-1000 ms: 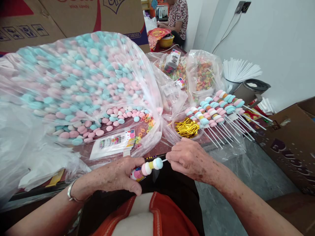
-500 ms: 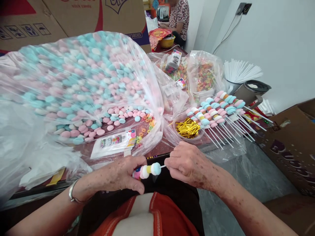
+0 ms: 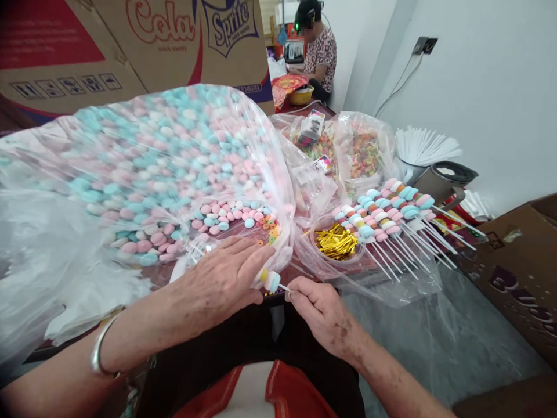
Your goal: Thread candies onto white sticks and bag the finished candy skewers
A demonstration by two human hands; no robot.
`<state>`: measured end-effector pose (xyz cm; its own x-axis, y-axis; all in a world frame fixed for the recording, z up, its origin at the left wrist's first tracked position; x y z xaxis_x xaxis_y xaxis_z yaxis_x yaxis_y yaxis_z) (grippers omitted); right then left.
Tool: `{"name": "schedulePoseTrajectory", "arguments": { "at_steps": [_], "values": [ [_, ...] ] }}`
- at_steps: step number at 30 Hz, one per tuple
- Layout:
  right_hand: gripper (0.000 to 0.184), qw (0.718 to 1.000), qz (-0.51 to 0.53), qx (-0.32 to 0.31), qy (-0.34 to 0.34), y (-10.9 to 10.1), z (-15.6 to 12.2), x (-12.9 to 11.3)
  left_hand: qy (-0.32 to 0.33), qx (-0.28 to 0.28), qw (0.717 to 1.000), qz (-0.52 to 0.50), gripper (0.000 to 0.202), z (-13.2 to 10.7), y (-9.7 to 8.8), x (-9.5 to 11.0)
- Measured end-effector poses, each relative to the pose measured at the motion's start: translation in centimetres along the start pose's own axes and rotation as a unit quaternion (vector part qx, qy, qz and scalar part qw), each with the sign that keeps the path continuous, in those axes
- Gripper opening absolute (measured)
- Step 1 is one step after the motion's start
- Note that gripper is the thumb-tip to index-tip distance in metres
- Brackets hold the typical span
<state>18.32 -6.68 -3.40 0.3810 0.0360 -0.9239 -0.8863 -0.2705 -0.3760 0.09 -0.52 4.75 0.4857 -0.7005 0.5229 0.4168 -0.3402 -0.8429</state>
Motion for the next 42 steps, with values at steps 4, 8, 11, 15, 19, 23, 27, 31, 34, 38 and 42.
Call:
{"name": "schedulePoseTrajectory", "arguments": {
  "at_steps": [4, 8, 11, 15, 19, 23, 27, 31, 34, 38, 42],
  "values": [
    [0.026, 0.985, 0.149, 0.071, 0.038, 1.4, 0.5, 0.5, 0.028, 0.196, 0.977, -0.075, 0.029, -1.0, -1.2, 1.5],
    [0.025, 0.971, 0.216, 0.091, 0.048, 1.9, 0.9, 0.8, -0.163, 0.438, 0.867, -0.171, 0.016, -3.6, -0.2, -1.3],
    [0.026, 0.974, 0.21, 0.075, 0.041, 2.2, 1.0, 0.5, -0.225, 0.446, 0.78, -0.378, 0.032, -3.5, 0.8, -3.6],
    [0.028, 0.976, 0.208, 0.043, 0.05, 3.2, 1.2, 0.0, -0.162, 0.407, 0.678, -0.59, 0.041, -1.2, 0.9, -4.4],
    [0.03, 0.981, 0.187, 0.032, 0.043, 4.2, 1.4, -0.3, -0.193, 0.374, 0.598, -0.682, 0.021, 0.4, 1.1, -4.8],
    [0.03, 0.99, 0.124, 0.069, 0.02, 4.3, 1.5, -0.2, -0.21, 0.343, 0.538, -0.741, 0.012, 0.8, 1.7, -5.6],
    [0.027, 0.991, -0.002, 0.128, -0.037, 4.2, 1.4, 0.2, -0.242, 0.34, 0.479, -0.773, 0.02, 0.9, 2.1, -6.1],
    [0.024, 0.979, -0.076, 0.169, -0.09, 4.3, 1.2, -0.1, -0.246, 0.346, 0.486, -0.764, 0.021, 1.0, 2.3, -5.7],
    [0.024, 0.987, 0.008, 0.154, -0.05, 4.3, 1.2, -0.5, -0.219, 0.35, 0.525, -0.744, 0.017, 1.1, 2.7, -5.2],
    [0.023, 0.938, 0.332, 0.061, 0.08, 4.9, 1.4, -0.7, -0.196, 0.356, 0.554, -0.727, 0.018, 1.2, 3.2, -4.8],
    [0.019, 0.826, 0.555, -0.016, 0.099, 6.2, 1.6, -0.9, -0.196, 0.363, 0.552, -0.725, 0.018, 1.4, 3.3, -4.8]
  ]
}}
Point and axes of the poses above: each hand's wrist, its own z-axis towards the middle knuckle, its own y-axis out of the palm, x = y × z, the point moved 2 cm from there along z, towards the middle knuckle, and after that the axes turned 3 degrees about z, right-handed, at the moved point
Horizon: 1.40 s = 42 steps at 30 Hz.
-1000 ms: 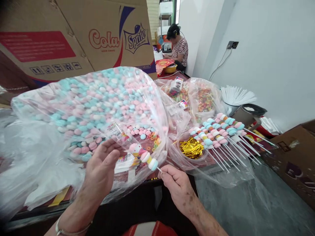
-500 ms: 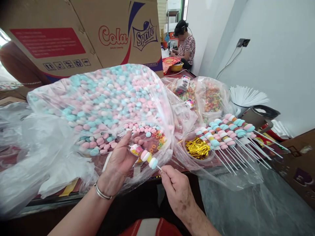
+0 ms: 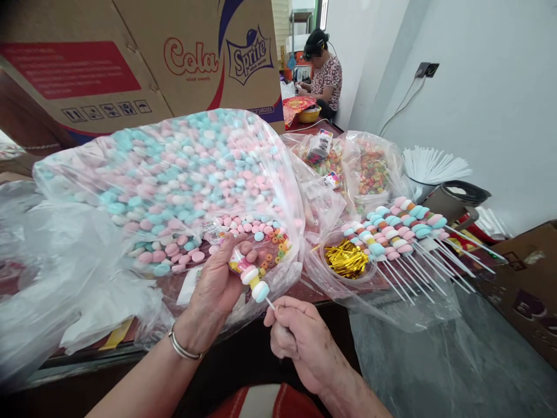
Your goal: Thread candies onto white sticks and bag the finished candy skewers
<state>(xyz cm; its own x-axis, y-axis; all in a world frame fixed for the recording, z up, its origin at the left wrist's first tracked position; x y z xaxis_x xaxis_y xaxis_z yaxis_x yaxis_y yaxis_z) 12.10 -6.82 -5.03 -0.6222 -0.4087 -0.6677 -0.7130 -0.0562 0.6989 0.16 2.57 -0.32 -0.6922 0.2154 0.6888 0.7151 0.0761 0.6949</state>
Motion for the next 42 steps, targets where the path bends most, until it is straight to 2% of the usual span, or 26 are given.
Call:
{"name": "schedulePoseTrajectory", "arguments": {
  "at_steps": [2, 4, 6, 7, 8, 9, 11, 12, 13, 14, 15, 16, 19, 20, 21, 23, 25, 28, 32, 34, 38, 42],
  "values": [
    [0.019, 0.999, 0.033, -0.018, -0.001, 0.2, 0.1, 0.4, -0.005, 0.001, 1.0, -0.004, 0.019, 0.1, 0.1, 0.0],
    [0.02, 1.0, 0.018, -0.014, -0.014, 0.1, 0.1, 0.6, -0.012, 0.0, 1.0, -0.007, 0.02, 0.2, 0.0, 0.0],
    [0.022, 0.996, -0.067, 0.02, -0.046, -0.3, 0.1, 0.8, -0.015, 0.0, 1.0, -0.003, 0.022, 0.3, -0.1, 0.0],
    [0.023, 0.985, -0.147, 0.046, -0.078, -0.5, 0.1, 0.8, -0.014, 0.002, 1.0, 0.002, 0.022, 0.4, -0.2, 0.0],
    [0.023, 0.958, -0.246, 0.073, -0.125, -0.8, 0.1, 0.7, -0.012, 0.007, 1.0, 0.007, 0.022, 0.4, -0.3, -0.1],
    [0.022, 0.912, -0.353, 0.099, -0.186, -0.9, 0.1, 0.6, -0.01, 0.013, 1.0, 0.011, 0.021, 0.4, -0.3, -0.2],
    [0.019, 0.771, -0.535, 0.13, -0.322, -0.8, 0.2, 0.6, -0.005, 0.022, 1.0, 0.018, 0.02, 0.3, -0.5, -0.7],
    [0.018, 0.699, -0.591, 0.137, -0.379, -0.6, 0.2, 0.7, -0.004, 0.023, 1.0, 0.02, 0.02, 0.3, -0.5, -0.9],
    [0.018, 0.646, -0.623, 0.14, -0.419, -0.4, 0.2, 0.9, -0.003, 0.022, 1.0, 0.021, 0.02, 0.2, -0.5, -1.2],
    [0.019, 0.619, -0.636, 0.139, -0.439, -0.3, 0.2, 0.9, -0.004, 0.02, 1.0, 0.021, 0.019, 0.1, -0.5, -1.4],
    [0.019, 0.625, -0.632, 0.137, -0.437, -0.3, 0.3, 0.9, -0.005, 0.019, 1.0, 0.024, 0.017, 0.0, -0.5, -1.6],
    [0.02, 0.661, -0.613, 0.133, -0.411, -0.3, 0.3, 0.9, -0.008, 0.017, 0.999, 0.031, 0.015, -0.1, -0.5, -1.7],
    [0.026, 0.854, -0.452, 0.107, -0.236, -0.8, 0.4, 0.6, -0.034, -0.011, 0.998, 0.055, 0.018, -0.5, -0.5, -1.3],
    [0.027, 0.905, -0.374, 0.097, -0.177, -0.9, 0.4, 0.6, -0.041, -0.032, 0.997, 0.058, 0.022, -0.6, -0.5, -1.1],
    [0.027, 0.941, -0.298, 0.088, -0.134, -1.0, 0.4, 0.7, -0.044, -0.056, 0.996, 0.056, 0.027, -0.6, -0.6, -0.8],
    [0.025, 0.977, -0.174, 0.075, -0.094, -1.0, 0.5, 0.6, -0.036, -0.098, 0.993, 0.045, 0.037, -0.5, -0.7, -0.2],
    [0.024, 0.991, -0.092, 0.061, -0.081, -0.8, 0.7, 0.7, -0.022, -0.118, 0.992, 0.033, 0.04, -0.1, -1.0, 0.1],
    [0.023, 0.997, -0.018, 0.035, -0.062, -0.5, 0.9, 0.9, -0.011, -0.128, 0.992, -0.006, 0.032, 0.6, -1.4, -0.1],
    [0.021, 0.999, 0.031, 0.01, -0.043, -0.3, 1.1, 1.1, -0.02, -0.125, 0.989, -0.081, 0.015, 1.0, -1.2, -0.6],
    [0.022, 0.998, 0.034, 0.01, -0.044, -0.3, 1.2, 1.3, -0.024, -0.11, 0.989, -0.101, 0.014, 1.1, -1.0, -0.8],
    [0.024, 0.994, -0.028, 0.058, -0.087, -0.6, 1.2, 1.5, -0.057, -0.049, 0.99, -0.117, 0.018, 1.5, -0.8, -1.1],
    [0.029, 0.961, -0.202, 0.123, -0.142, -1.2, 1.1, 1.5, -0.066, 0.013, 0.992, -0.107, 0.014, 1.7, -0.7, -1.4]
  ]
}}
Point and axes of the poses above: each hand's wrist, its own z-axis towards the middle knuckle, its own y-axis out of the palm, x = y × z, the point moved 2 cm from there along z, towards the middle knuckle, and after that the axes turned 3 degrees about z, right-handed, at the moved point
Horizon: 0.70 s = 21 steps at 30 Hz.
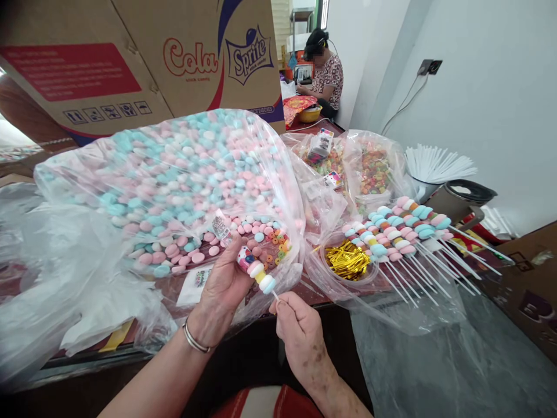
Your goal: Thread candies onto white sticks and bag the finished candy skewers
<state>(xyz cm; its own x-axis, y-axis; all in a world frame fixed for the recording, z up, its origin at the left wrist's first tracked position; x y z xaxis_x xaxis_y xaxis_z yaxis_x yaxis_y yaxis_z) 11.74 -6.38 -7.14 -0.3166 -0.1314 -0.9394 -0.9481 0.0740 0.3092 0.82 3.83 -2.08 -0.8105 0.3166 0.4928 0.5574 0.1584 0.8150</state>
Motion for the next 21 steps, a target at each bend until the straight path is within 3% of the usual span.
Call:
{"name": "schedulePoseTrajectory", "arguments": {
  "at_steps": [2, 6, 8, 11, 13, 15, 17, 21],
  "values": [
    [0.03, 0.992, -0.122, 0.007, -0.042, -0.1, 0.0, -0.1, 0.009, 0.005, 1.0, 0.001, 0.015, -0.1, 0.2, -0.2],
    [0.027, 0.942, -0.3, 0.038, -0.144, 0.1, 0.0, -0.6, 0.036, -0.003, 0.999, -0.004, 0.014, -0.6, 0.5, -0.7],
    [0.026, 0.957, -0.26, 0.035, -0.122, 0.2, 0.1, -0.8, 0.041, -0.002, 0.999, 0.003, 0.014, -0.8, 0.5, -1.0],
    [0.025, 1.0, -0.018, -0.02, 0.014, 0.6, 0.3, -0.9, 0.023, -0.009, 0.999, 0.021, 0.015, -1.0, 0.5, -1.4],
    [0.023, 0.98, 0.151, -0.085, 0.099, 1.1, 0.3, -1.0, -0.005, -0.019, 1.0, 0.024, 0.016, -1.0, 0.5, -1.5],
    [0.022, 0.955, 0.23, -0.128, 0.136, 1.5, 0.2, -1.2, -0.027, -0.016, 0.999, 0.016, 0.017, -1.0, 0.6, -1.4],
    [0.023, 0.96, 0.214, -0.123, 0.13, 1.6, 0.1, -1.1, -0.035, 0.0, 0.999, 0.004, 0.017, -1.0, 0.6, -1.1],
    [0.028, 0.995, 0.003, -0.085, 0.052, 1.2, -0.1, -0.8, -0.02, 0.015, 0.999, 0.023, 0.016, -0.8, 0.4, -0.8]
  ]
}}
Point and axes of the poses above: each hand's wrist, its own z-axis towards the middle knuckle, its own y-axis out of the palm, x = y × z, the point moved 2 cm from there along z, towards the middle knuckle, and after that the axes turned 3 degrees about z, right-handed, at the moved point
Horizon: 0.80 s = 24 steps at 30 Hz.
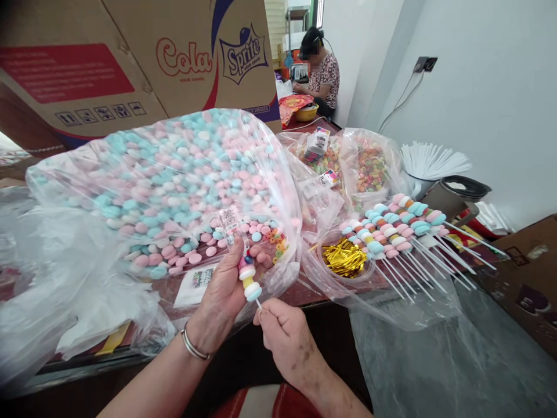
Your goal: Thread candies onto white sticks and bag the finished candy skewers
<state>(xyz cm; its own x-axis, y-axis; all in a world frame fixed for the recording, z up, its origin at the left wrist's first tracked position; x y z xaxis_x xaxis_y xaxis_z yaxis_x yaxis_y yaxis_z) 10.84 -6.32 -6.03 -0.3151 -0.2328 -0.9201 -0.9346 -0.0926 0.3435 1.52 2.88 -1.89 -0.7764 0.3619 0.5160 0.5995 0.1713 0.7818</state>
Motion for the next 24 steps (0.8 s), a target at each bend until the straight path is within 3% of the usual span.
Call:
{"name": "schedulePoseTrajectory", "arguments": {
  "at_steps": [5, 9, 11, 13, 15, 17, 21, 24],
  "values": [
    [0.029, 0.981, -0.175, 0.047, -0.075, -0.5, 0.0, 0.3, 0.034, -0.034, 0.997, 0.058, 0.019, -0.3, -0.1, -0.9],
    [0.024, 0.923, -0.311, 0.126, -0.187, -0.6, 0.4, 0.1, 0.031, -0.04, 0.994, 0.102, 0.025, -1.7, -0.2, -2.6],
    [0.024, 0.934, -0.281, 0.125, -0.184, -0.5, 0.6, 0.2, 0.028, -0.039, 0.99, 0.13, 0.026, -2.6, -0.4, -3.2],
    [0.027, 0.971, -0.181, 0.088, -0.13, -0.7, 0.7, 0.3, 0.011, -0.047, 0.987, 0.151, 0.026, -3.2, -0.6, -3.1],
    [0.029, 0.995, -0.06, 0.041, -0.072, -0.8, 0.6, 0.4, 0.008, -0.056, 0.987, 0.151, 0.032, -3.2, -0.6, -2.0],
    [0.029, 0.999, 0.014, 0.008, -0.044, -1.1, 0.4, 0.3, 0.037, -0.052, 0.988, 0.138, 0.041, -2.5, -0.4, -0.2],
    [0.031, 0.999, 0.014, -0.018, -0.031, -0.9, 0.1, 0.1, 0.1, -0.027, 0.988, 0.117, 0.032, -1.2, 0.4, 2.3],
    [0.034, 0.999, 0.006, -0.01, -0.031, -0.2, 0.3, 0.0, 0.1, -0.056, 0.986, 0.122, 0.016, -1.4, 0.7, 1.1]
  ]
}}
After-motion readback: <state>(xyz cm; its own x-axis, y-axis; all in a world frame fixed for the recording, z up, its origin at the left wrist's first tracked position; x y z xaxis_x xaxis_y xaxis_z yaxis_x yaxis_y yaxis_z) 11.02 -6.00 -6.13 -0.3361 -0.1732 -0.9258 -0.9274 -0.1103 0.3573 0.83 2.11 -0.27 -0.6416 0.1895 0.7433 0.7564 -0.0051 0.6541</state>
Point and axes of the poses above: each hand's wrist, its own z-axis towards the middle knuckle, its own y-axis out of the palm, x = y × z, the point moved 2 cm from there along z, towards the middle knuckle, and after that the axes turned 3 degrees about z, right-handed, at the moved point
